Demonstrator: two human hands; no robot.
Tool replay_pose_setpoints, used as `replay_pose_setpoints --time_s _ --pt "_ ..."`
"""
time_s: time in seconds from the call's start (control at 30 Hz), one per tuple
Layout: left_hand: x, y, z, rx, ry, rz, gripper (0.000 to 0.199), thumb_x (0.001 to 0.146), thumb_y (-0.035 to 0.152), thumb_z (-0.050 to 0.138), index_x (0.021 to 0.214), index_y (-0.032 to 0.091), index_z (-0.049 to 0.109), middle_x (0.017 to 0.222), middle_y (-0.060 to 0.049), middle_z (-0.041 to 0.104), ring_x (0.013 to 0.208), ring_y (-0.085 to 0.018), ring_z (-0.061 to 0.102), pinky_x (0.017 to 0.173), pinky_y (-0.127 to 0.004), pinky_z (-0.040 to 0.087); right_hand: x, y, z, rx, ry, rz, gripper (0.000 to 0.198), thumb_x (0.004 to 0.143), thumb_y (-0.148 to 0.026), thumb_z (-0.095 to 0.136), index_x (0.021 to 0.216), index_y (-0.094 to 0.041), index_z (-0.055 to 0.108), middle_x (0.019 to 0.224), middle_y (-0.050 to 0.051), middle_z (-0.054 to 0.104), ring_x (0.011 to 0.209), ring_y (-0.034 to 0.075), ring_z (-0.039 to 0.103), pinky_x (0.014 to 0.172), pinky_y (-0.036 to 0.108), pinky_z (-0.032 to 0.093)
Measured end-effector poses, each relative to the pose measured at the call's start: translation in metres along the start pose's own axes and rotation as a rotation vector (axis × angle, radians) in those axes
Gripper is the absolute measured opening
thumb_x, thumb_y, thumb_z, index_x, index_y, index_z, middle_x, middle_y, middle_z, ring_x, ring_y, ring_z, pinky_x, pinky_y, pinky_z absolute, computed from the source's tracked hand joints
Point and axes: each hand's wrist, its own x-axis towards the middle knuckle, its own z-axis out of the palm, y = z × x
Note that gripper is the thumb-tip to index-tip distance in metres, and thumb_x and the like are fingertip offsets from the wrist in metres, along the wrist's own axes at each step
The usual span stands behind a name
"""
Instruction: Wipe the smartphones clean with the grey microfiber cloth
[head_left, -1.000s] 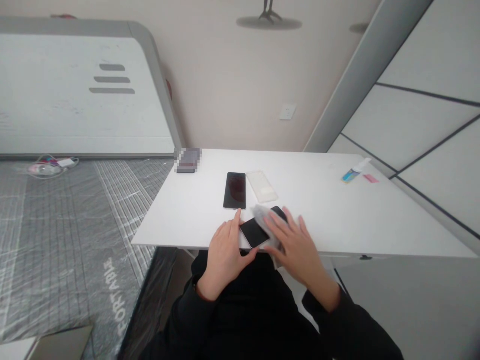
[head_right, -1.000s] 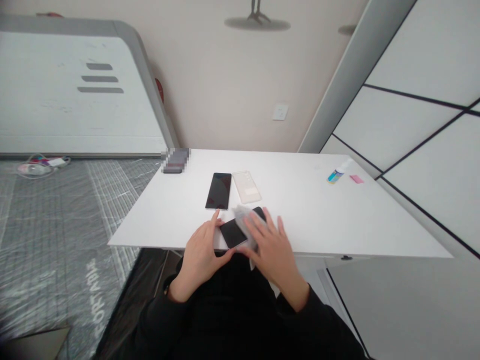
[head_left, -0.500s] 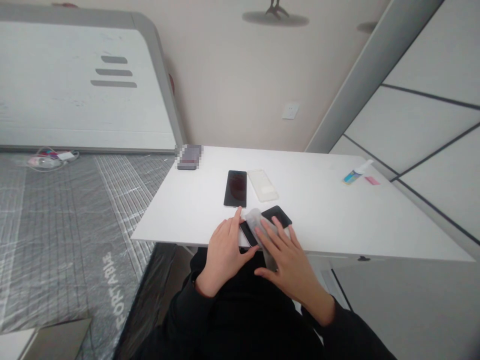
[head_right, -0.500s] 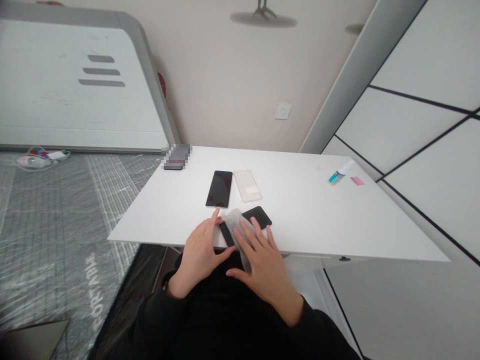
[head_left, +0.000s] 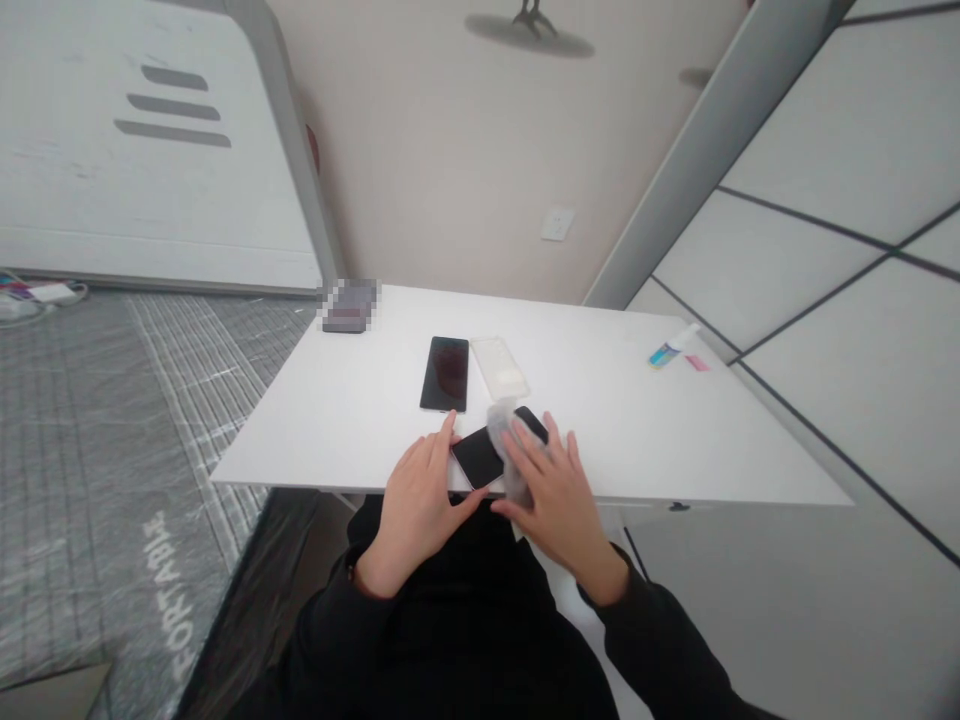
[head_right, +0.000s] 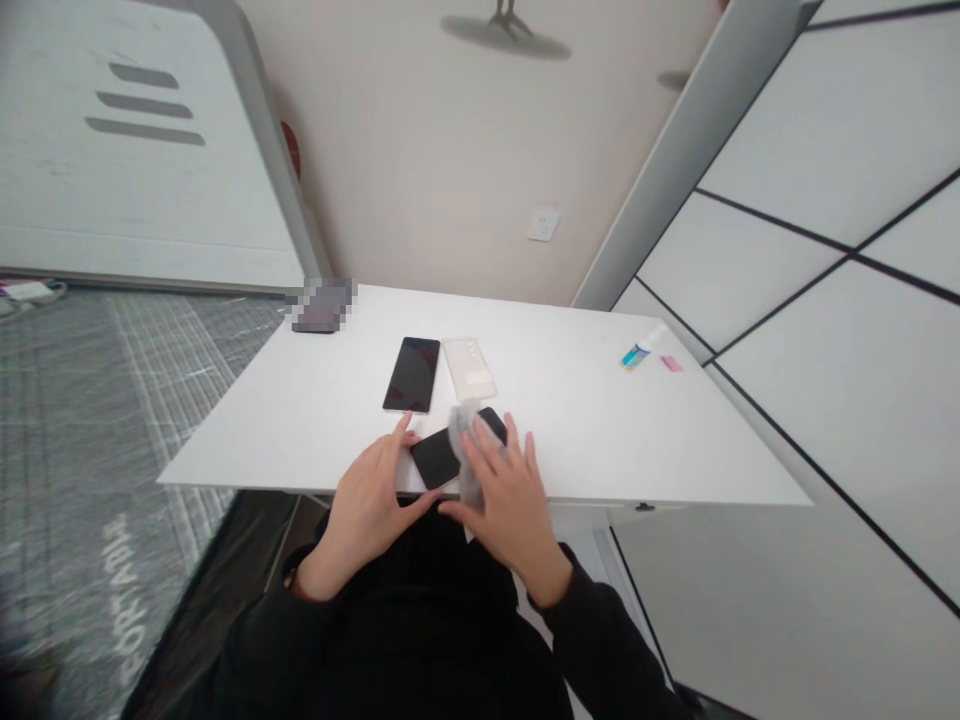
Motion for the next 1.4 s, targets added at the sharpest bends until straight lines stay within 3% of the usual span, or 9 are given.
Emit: replay_pose_setpoints --time_s 0.1,0.23,0.43,0.6,0.73,0.87,1.03,1.2,1.4 --pt "0.0 0.001 -0.001 0.013 -0.022 -0.012 0.102 0.08 0.034 0.078 0.159 0.021 0.015 0.122 -0.013 0.067 0.108 -0.032 0.066 0.093 -0.046 0.055 0.004 0.0 -0.001 0.044 -0.069 -0.128 0.088 0.092 -0.081 0.034 0.159 -0.024 0.036 0.166 0.005 0.035 0.155 0.04 0.019 0.118 0.068 0.029" --pt "0.001 0.003 -0.004 -0.006 -0.014 0.014 0.097 0.082 0.035 0.077 0.158 0.025 0.018 0.12 -0.01 0.066 0.109 -0.032 0.066 0.094 -0.047 0.055 0.01 0.004 -0.001 -0.007 0.01 0.076 0.081 0.096 -0.076 0.033 0.159 -0.024 0.036 0.164 0.009 0.037 0.155 0.045 0.017 0.115 0.075 0.026" --pt "0.001 0.001 -0.004 -0.003 -0.02 0.014 0.099 0.08 0.034 0.081 0.157 0.026 0.02 0.12 -0.009 0.067 0.106 -0.032 0.066 0.092 -0.047 0.055 0.01 -0.007 0.007 0.114 0.006 -0.094 0.091 0.094 -0.078 0.033 0.162 -0.017 0.026 0.168 0.016 0.025 0.155 0.032 0.026 0.12 0.056 0.034" --pt "0.0 0.0 -0.001 -0.006 -0.024 0.004 0.1 0.081 0.04 0.08 0.157 0.023 0.018 0.12 -0.011 0.068 0.108 -0.032 0.066 0.094 -0.047 0.055 0.009 -0.007 0.013 0.118 0.031 0.014 0.087 0.096 -0.075 0.035 0.157 -0.013 0.037 0.165 0.019 0.032 0.153 0.034 0.031 0.119 0.059 0.036" --pt "-0.001 -0.001 0.001 -0.024 -0.023 -0.024 0.106 0.078 0.034 0.083 0.159 0.024 0.014 0.122 -0.01 0.068 0.11 -0.031 0.066 0.095 -0.046 0.055 0.007 -0.007 0.01 0.217 -0.041 -0.189 0.097 0.089 -0.082 0.039 0.163 -0.02 0.024 0.167 0.013 0.03 0.154 0.033 0.028 0.122 0.057 0.032" --pt "-0.002 -0.002 0.001 -0.029 -0.019 -0.019 0.108 0.078 0.041 0.083 0.159 0.023 0.013 0.122 -0.011 0.068 0.111 -0.033 0.066 0.094 -0.048 0.055 0.008 -0.001 0.007 0.246 0.032 -0.051 0.097 0.094 -0.079 0.03 0.165 -0.017 0.008 0.161 0.018 0.04 0.148 0.033 0.04 0.119 0.057 0.037" --pt "-0.002 -0.002 0.002 0.003 -0.028 -0.014 0.103 0.081 0.029 0.079 0.159 0.022 0.011 0.129 -0.014 0.065 0.114 -0.033 0.065 0.096 -0.048 0.054 0.008 -0.007 0.004 0.332 -0.07 -0.289 0.098 0.09 -0.082 0.034 0.165 -0.022 0.013 0.165 0.012 0.036 0.152 0.031 0.033 0.123 0.053 0.033" --pt "-0.003 -0.001 0.002 0.002 -0.032 -0.015 0.107 0.079 0.034 0.081 0.159 0.02 0.011 0.124 -0.013 0.068 0.111 -0.033 0.066 0.096 -0.049 0.054 0.012 -0.005 0.008 0.202 -0.006 -0.096 0.097 0.095 -0.075 0.038 0.165 -0.017 0.006 0.164 0.017 0.035 0.152 0.034 0.032 0.118 0.058 0.037" --pt "-0.003 -0.002 0.003 0.025 -0.02 -0.003 0.108 0.079 0.033 0.081 0.159 0.023 0.01 0.132 -0.015 0.064 0.115 -0.034 0.066 0.098 -0.05 0.054 0.013 0.005 0.012 0.085 -0.06 -0.149 0.089 0.095 -0.076 0.038 0.162 -0.02 0.027 0.163 0.011 0.038 0.153 0.035 0.03 0.12 0.059 0.033"
